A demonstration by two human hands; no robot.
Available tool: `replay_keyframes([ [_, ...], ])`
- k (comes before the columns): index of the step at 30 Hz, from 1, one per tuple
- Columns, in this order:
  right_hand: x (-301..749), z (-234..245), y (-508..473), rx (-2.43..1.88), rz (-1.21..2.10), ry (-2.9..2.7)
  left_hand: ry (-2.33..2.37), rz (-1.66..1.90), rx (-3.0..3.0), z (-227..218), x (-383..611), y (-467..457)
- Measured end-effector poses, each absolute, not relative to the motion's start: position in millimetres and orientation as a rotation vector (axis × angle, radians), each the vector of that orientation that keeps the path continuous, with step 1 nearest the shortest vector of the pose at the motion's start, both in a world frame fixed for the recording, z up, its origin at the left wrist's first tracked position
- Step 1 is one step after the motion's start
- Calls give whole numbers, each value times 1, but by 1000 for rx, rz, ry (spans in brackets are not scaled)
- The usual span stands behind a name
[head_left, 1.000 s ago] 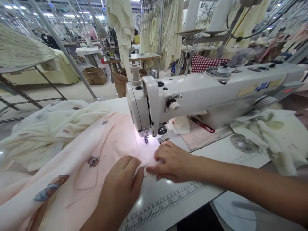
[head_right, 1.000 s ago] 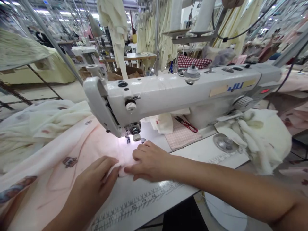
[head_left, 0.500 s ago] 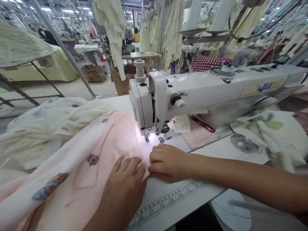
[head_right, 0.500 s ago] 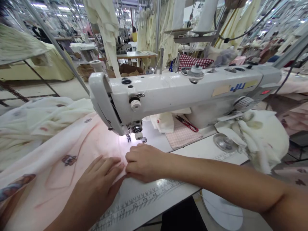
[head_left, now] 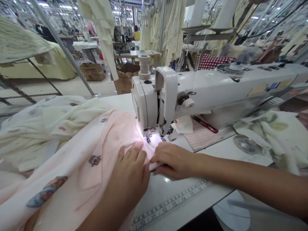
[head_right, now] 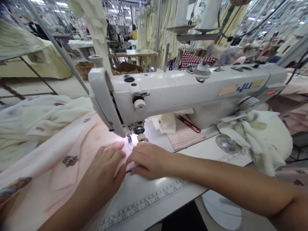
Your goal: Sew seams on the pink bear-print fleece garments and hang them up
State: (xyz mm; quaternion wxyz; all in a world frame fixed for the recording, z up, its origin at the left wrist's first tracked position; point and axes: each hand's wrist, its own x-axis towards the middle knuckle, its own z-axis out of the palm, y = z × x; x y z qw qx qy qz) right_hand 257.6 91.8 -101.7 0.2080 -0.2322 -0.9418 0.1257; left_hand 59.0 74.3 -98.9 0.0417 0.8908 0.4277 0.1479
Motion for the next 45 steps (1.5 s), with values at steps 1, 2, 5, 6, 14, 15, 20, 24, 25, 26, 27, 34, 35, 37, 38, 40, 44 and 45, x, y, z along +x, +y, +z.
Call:
replay_keyframes([
  [1, 258, -102, 93, -657, 363, -2602, 1302, 467, 2717, -99, 58, 77],
  [2, 259, -102, 94, -667, 364, -2593, 1295, 484, 2711, -100, 58, 80],
  [5, 259, -99, 98, -719, 311, -2628, 1297, 529, 2705, -103, 57, 94],
  [6, 258, -97, 99, -774, 291, -2651, 1301, 536, 2706, -104, 58, 99],
  [14, 260, -81, 102, -951, 341, -2746, 1316, 561, 2734, -109, 61, 109],
  [15, 263, -82, 101, -903, 310, -2715, 1310, 562, 2737, -109, 61, 107],
  [20, 281, -93, 111, -1035, -28, -2602, 1337, 552, 2680, -106, 61, 107],
  [24, 288, -92, 123, -1208, -205, -2618, 1393, 566, 2646, -103, 65, 116],
  [25, 288, -90, 123, -1216, -223, -2610, 1399, 575, 2645, -102, 66, 117],
  [26, 288, -88, 122, -1201, -235, -2611, 1401, 580, 2646, -102, 67, 116],
  [27, 286, -87, 119, -1166, -243, -2618, 1400, 581, 2644, -102, 67, 115],
  [34, 263, -91, 103, -861, 23, -2665, 1357, 577, 2655, -102, 66, 114],
  [35, 260, -91, 103, -894, 46, -2678, 1352, 583, 2664, -102, 66, 116],
  [37, 257, -91, 104, -966, 69, -2708, 1344, 584, 2692, -103, 65, 119],
  [38, 256, -91, 104, -995, 77, -2720, 1335, 579, 2708, -104, 64, 119],
  [40, 256, -89, 102, -1008, 99, -2747, 1313, 570, 2729, -107, 63, 116],
  [44, 258, -90, 95, -993, 150, -2771, 1272, 584, 2720, -113, 61, 106],
  [45, 258, -90, 94, -996, 157, -2766, 1270, 582, 2720, -113, 61, 105],
])
